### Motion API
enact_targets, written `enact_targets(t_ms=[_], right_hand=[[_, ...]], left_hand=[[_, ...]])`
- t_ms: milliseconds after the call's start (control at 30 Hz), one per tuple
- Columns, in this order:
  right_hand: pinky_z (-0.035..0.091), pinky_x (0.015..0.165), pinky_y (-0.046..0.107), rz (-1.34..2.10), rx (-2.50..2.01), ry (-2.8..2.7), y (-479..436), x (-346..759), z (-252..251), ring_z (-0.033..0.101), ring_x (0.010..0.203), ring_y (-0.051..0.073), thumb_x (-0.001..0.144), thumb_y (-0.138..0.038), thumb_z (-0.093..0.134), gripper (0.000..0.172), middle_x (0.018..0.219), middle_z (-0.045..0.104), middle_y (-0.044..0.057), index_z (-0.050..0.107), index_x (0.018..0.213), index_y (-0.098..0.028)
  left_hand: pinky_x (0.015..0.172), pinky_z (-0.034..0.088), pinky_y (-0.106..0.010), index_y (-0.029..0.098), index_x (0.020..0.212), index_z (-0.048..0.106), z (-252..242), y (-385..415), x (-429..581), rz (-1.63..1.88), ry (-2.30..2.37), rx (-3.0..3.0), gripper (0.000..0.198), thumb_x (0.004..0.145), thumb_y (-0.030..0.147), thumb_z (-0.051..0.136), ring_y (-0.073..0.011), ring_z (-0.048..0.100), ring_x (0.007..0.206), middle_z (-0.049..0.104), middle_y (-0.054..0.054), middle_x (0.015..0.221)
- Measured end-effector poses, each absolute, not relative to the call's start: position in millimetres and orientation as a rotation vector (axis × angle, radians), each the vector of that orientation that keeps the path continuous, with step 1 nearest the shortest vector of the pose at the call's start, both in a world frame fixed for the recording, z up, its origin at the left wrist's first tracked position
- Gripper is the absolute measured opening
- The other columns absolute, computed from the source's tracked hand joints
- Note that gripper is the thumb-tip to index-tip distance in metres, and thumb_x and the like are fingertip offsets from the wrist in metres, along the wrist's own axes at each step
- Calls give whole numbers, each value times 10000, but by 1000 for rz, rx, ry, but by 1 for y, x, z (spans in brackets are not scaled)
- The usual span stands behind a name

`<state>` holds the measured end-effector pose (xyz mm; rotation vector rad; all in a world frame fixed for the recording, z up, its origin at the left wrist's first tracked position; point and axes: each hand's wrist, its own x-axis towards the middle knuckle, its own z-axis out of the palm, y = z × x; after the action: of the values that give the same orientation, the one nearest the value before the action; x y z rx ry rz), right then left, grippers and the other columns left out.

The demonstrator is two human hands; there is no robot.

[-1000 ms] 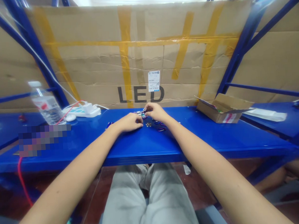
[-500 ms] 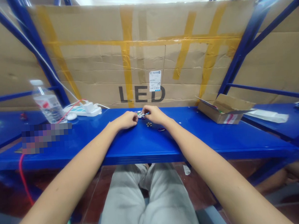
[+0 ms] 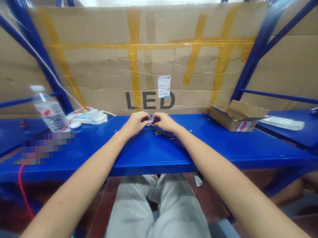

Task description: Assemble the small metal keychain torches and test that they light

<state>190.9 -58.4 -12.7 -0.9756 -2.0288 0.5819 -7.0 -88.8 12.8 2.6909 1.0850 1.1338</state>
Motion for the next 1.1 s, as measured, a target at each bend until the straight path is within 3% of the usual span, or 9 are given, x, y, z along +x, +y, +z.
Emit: enact_targets(t_ms=[433, 533, 767, 867, 967, 1100], right_hand=[[496, 723, 296, 830, -828, -1961, -60, 185, -9, 634, 750, 174, 652, -205, 752, 175, 735, 683, 0, 631, 771, -165], [513, 704, 294, 871, -840, -1912, -62, 185, -7, 657, 733, 176, 658, -187, 759, 168, 716, 698, 9, 631, 764, -167], [527, 660, 281, 894, -865, -1811, -72, 182, -2, 683, 663, 166, 677, -110, 740, 264, 674, 707, -9, 527, 807, -196], [546, 716, 310, 802, -926, -1874, -68, 191, 3, 704, 748, 187, 718, -146, 743, 212, 768, 737, 30, 569, 833, -184], [531, 839, 335, 410, -1107, -1902, -61, 209, 9, 695, 869, 194, 759, -114, 699, 117, 903, 756, 71, 663, 860, -161], [514, 813, 303, 235, -1378, -2046, -58, 231, 14, 688, 856, 203, 772, -47, 641, 197, 903, 765, 90, 758, 893, -150]], left_hand=[[760, 488, -279, 174, 867, 719, 3, -81, -3, 1266, 1057, 2653, 119, 756, 134, 733, -152, 617, 757, 677, -16, 818], [746, 490, -296, 167, 851, 719, 5, -83, -2, 1270, 1118, 2445, 105, 751, 195, 737, -171, 635, 755, 701, -22, 791], [764, 517, -344, 128, 855, 741, 4, -79, -4, 1259, 1022, 1924, 292, 694, 366, 795, -212, 679, 777, 755, -76, 815], [780, 538, -355, 127, 861, 743, 5, -80, -3, 1308, 1014, 1837, 285, 708, 360, 805, -215, 680, 815, 755, -81, 846], [762, 582, -381, 126, 907, 700, 7, -83, 0, 1346, 969, 1653, 186, 801, 272, 745, -222, 691, 856, 741, -92, 875], [729, 629, -464, 132, 985, 644, 8, -84, 2, 1359, 900, 1462, 89, 931, 163, 581, -222, 705, 847, 703, -93, 884]])
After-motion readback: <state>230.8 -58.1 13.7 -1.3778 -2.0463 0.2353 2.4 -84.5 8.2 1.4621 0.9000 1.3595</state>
